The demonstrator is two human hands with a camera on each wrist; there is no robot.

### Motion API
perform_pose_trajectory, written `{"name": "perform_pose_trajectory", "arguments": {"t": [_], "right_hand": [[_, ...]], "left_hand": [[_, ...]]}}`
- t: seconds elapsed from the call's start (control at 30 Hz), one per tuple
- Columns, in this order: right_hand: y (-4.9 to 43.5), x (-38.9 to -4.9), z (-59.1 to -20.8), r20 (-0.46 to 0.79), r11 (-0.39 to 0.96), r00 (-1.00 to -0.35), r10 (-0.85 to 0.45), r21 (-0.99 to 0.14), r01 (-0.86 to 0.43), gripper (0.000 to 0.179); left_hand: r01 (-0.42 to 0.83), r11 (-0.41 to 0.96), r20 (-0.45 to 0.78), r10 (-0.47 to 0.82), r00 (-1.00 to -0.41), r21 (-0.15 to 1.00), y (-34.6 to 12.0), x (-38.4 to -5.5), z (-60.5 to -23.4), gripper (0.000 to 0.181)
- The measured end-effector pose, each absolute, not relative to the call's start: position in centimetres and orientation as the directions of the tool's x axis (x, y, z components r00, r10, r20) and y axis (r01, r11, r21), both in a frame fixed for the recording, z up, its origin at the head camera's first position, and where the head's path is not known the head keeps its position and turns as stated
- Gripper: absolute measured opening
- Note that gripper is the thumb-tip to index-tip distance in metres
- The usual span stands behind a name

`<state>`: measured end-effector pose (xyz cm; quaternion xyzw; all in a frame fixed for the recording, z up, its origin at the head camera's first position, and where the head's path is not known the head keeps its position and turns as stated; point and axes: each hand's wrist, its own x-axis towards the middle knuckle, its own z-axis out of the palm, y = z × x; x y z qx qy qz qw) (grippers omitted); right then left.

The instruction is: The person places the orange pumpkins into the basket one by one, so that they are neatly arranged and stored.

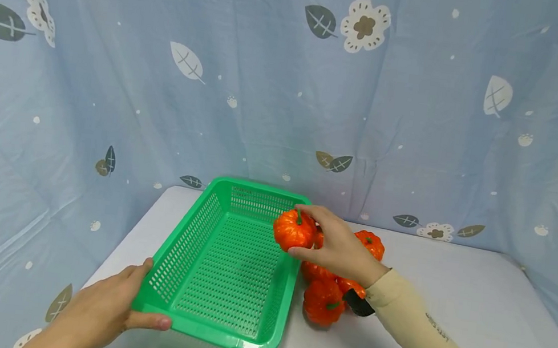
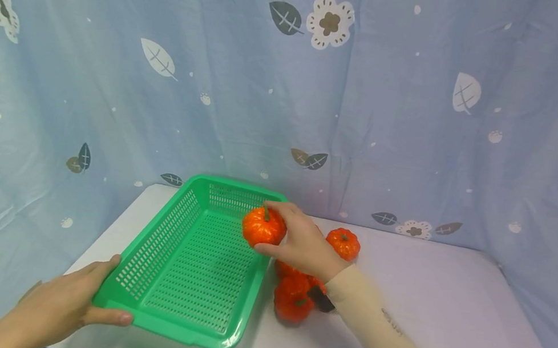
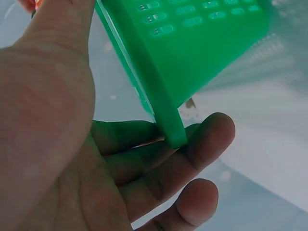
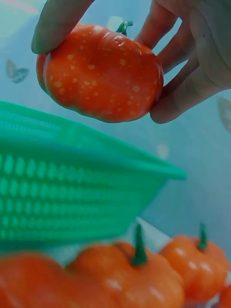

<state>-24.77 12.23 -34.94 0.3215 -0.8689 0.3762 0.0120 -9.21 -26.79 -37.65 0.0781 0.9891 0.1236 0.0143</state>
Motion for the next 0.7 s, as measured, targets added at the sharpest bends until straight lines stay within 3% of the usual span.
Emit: {"name": "perform_pose_trajectory", "arguments": {"t": [0.4, 0.7], "right_hand": [[5.1, -25.2, -33.5, 0.240, 0.428, -0.700, -0.673, -0.645, -0.633, 0.078], [0.5, -25.1, -33.7, 0.211, 0.402, -0.737, -0.642, -0.725, -0.559, 0.080]], "left_hand": [[0.133, 0.969, -0.071, 0.151, -0.986, 0.209, -26.7, -9.7, -37.0, 0.129], [0.148, 0.963, -0.059, 0.165, -0.984, 0.224, -26.5, -9.6, -36.8, 0.128]]}}
